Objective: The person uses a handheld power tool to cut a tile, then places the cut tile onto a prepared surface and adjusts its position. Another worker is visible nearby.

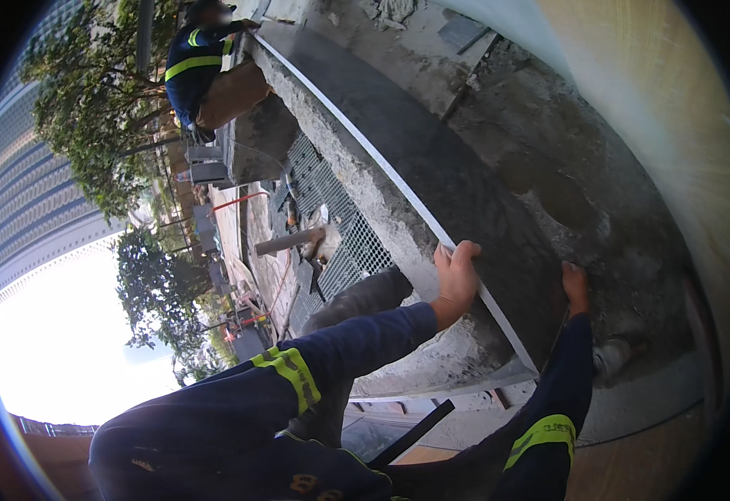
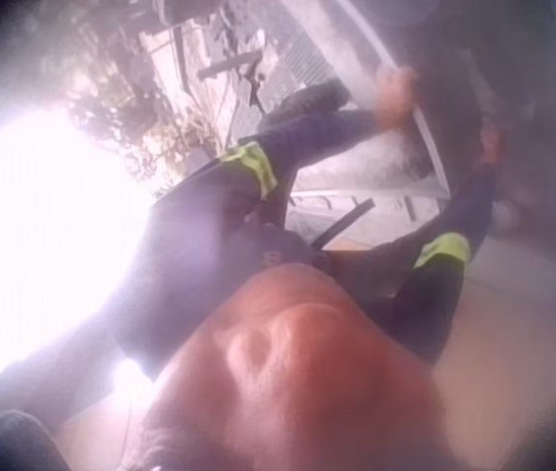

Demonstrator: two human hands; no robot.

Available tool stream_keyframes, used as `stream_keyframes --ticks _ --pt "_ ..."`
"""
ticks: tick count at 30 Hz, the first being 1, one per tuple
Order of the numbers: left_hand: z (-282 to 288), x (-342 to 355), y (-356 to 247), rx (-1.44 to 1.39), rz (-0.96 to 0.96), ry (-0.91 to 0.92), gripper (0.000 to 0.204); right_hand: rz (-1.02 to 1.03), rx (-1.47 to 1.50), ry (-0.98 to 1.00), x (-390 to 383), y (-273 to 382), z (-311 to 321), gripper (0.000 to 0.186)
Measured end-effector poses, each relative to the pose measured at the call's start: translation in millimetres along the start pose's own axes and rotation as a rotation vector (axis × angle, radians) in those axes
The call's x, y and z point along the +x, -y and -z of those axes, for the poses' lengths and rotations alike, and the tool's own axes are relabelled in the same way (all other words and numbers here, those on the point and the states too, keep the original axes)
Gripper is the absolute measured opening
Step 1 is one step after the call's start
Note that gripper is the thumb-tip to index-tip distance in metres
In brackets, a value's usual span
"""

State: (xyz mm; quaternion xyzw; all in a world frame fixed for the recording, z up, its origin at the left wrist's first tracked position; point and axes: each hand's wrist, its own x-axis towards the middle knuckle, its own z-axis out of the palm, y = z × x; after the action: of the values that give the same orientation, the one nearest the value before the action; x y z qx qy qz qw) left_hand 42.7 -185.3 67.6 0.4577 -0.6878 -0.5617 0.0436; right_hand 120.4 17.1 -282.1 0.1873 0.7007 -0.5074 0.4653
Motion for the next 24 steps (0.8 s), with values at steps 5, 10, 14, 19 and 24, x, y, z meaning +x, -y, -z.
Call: stream_keyframes --ticks 5,10,14,19,24 --pt "-4.8 1.3 2.5 0.014 -0.019 0.053 0.016 0.085 -0.046 -0.099 8.5 -23.5 12.3 0.053" --pt "-8.6 0.5 6.4 -0.014 -0.042 0.051 0.014 0.103 -0.039 -0.115 15.8 -27.8 13.3 0.052" --pt "0.3 2.8 6.8 0.021 -0.037 0.014 0.012 -0.001 0.002 -0.044 11.9 -7.8 -6.0 0.054" --pt "-8.1 2.9 13.1 -0.026 -0.04 0.042 0.011 0.044 -0.012 -0.065 18.1 -26.4 10.2 0.053" --pt "-1.4 6.8 18.2 0.022 -0.045 0.091 0.015 0.091 -0.044 -0.107 12.2 -18.0 8.8 0.052"
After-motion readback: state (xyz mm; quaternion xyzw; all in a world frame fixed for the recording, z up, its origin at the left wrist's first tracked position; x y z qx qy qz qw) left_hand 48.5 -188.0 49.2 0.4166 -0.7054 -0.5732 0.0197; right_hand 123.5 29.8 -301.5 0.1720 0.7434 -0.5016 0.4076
